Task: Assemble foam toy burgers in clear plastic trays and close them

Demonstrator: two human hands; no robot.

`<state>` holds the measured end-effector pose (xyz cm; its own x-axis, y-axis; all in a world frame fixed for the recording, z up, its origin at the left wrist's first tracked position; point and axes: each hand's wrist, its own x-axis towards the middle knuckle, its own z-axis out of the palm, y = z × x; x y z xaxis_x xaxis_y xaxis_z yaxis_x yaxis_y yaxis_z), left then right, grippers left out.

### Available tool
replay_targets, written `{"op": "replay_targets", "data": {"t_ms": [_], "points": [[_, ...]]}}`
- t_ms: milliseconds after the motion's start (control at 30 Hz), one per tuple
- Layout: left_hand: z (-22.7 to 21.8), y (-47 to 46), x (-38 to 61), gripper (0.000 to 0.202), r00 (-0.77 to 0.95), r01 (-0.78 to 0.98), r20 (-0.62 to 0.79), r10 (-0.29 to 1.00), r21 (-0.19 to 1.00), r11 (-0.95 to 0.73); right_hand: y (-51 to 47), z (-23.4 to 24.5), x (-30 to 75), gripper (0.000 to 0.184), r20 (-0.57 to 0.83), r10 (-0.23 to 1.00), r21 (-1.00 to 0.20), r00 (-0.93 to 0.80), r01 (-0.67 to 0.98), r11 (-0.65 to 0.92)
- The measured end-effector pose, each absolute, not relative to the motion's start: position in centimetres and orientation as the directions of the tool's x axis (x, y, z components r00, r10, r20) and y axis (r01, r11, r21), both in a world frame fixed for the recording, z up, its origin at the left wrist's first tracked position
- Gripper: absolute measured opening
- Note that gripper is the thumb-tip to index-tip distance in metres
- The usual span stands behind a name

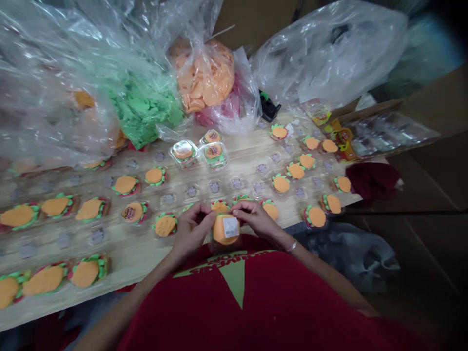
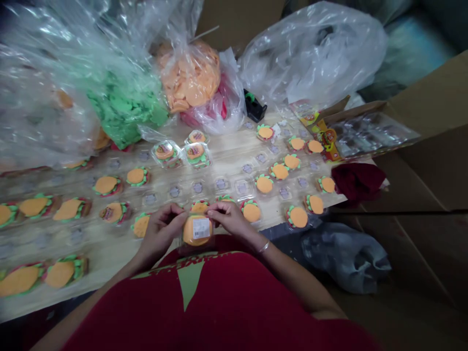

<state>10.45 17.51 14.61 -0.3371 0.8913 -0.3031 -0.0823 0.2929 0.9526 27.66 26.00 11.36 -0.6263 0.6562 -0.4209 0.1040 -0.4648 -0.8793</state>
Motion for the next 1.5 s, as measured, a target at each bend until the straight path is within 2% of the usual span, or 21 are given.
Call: {"op": "replay_targets", "data": {"t_ms": [67, 133, 233, 333, 400, 467, 533, 567, 633, 667, 700, 767, 867, 933, 1067, 1133, 1200, 1300, 1400, 1500], "points": [[15.6, 18.5, 10.5, 0.015, -0.311, -0.083, -0.202, 0.929, 0.979, 0.185, 26.0, 11.8, 27.1, 0.029, -0.487, 0.602, -0.781, -0.632, 0.007, -0.624], [16.3, 19.2, 10.8, 0.021, -0.238, -0.109, -0.085, 0.967, 0.992, 0.060, 25.5, 12.2, 26.5, 0.031, -0.535, 0.524, -0.665, -0.663, -0.052, -0.745], [16.7, 19.7, 11.5, 0.034, -0.148, -0.196, 0.044, 0.988, 0.978, -0.073, 24.6, 11.9, 25.9, 0.033, -0.540, 0.376, -0.554, -0.753, -0.018, -0.832], [16.3, 20.2, 12.4, 0.039, -0.253, -0.246, -0.022, 0.967, 0.968, -0.043, 23.8, 11.0, 25.7, 0.036, -0.525, 0.338, -0.580, -0.781, 0.038, -0.813], [15.7, 20.6, 12.8, 0.041, -0.387, -0.252, -0.171, 0.906, 0.965, 0.075, 23.6, 10.5, 26.0, 0.039, -0.521, 0.424, -0.681, -0.741, 0.061, -0.730], [14.8, 21.0, 13.0, 0.041, -0.499, -0.318, -0.342, 0.796, 0.927, 0.199, 23.6, 10.5, 26.6, 0.040, -0.470, 0.606, -0.830, -0.642, 0.087, -0.551], [13.8, 21.3, 13.1, 0.042, -0.574, -0.447, -0.489, 0.657, 0.859, 0.249, 23.8, 11.0, 27.5, 0.039, -0.308, 0.791, -0.949, -0.528, 0.113, -0.294], [13.4, 21.3, 13.1, 0.042, -0.583, -0.512, -0.547, 0.601, 0.821, 0.251, 23.9, 11.4, 27.9, 0.037, -0.199, 0.840, -0.980, -0.505, 0.127, -0.156], [12.9, 21.2, 13.1, 0.044, -0.553, -0.602, -0.632, 0.542, 0.754, 0.265, 24.0, 11.9, 28.4, 0.032, -0.021, 0.845, -0.988, -0.535, 0.140, 0.064], [12.9, 20.9, 13.1, 0.045, -0.534, -0.608, -0.651, 0.539, 0.739, 0.290, 24.0, 12.0, 28.5, 0.028, 0.015, 0.824, -0.983, -0.567, 0.142, 0.116], [12.9, 20.6, 13.1, 0.045, -0.517, -0.581, -0.650, 0.557, 0.744, 0.330, 24.0, 12.0, 28.5, 0.025, 0.017, 0.809, -0.981, -0.588, 0.145, 0.126], [13.2, 19.8, 12.9, 0.045, -0.515, -0.443, -0.584, 0.628, 0.808, 0.388, 23.8, 11.8, 28.5, 0.022, -0.049, 0.813, -0.988, -0.581, 0.149, 0.047], [13.4, 18.4, 12.8, 0.038, -0.497, -0.229, -0.409, 0.765, 0.912, 0.339, 23.5, 11.2, 28.4, 0.023, -0.172, 0.825, -0.985, -0.538, 0.120, -0.127], [13.3, 17.8, 12.8, 0.032, -0.447, -0.225, -0.390, 0.805, 0.920, 0.321, 23.3, 11.1, 28.5, 0.024, -0.216, 0.822, -0.976, -0.527, 0.105, -0.189], [12.9, 17.7, 12.8, 0.025, -0.397, -0.333, -0.460, 0.794, 0.879, 0.342, 23.2, 11.1, 28.5, 0.027, -0.252, 0.807, -0.966, -0.534, 0.084, -0.245], [12.8, 17.9, 12.8, 0.022, -0.397, -0.302, -0.425, 0.813, 0.897, 0.321, 23.4, 11.1, 28.3, 0.028, -0.261, 0.787, -0.959, -0.558, 0.054, -0.280], [12.8, 18.2, 12.7, 0.020, -0.334, -0.192, -0.346, 0.877, 0.936, 0.296, 23.9, 11.0, 28.1, 0.028, -0.253, 0.764, -0.956, -0.594, 0.033, -0.291], [12.8, 18.5, 12.6, 0.020, -0.197, -0.042, -0.278, 0.940, 0.960, 0.275, 24.6, 11.1, 27.7, 0.027, -0.225, 0.761, -0.971, -0.608, 0.073, -0.228], [12.8, 19.2, 12.2, 0.022, -0.176, -0.028, -0.305, 0.936, 0.952, 0.305, 24.9, 11.5, 27.3, 0.028, -0.230, 0.800, -0.973, -0.555, 0.138, -0.184], [12.9, 21.1, 11.4, 0.024, -0.157, -0.053, -0.322, 0.934, 0.947, 0.317, 25.8, 11.9, 26.9, 0.030, -0.210, 0.830, -0.977, -0.517, 0.128, -0.168]]}}
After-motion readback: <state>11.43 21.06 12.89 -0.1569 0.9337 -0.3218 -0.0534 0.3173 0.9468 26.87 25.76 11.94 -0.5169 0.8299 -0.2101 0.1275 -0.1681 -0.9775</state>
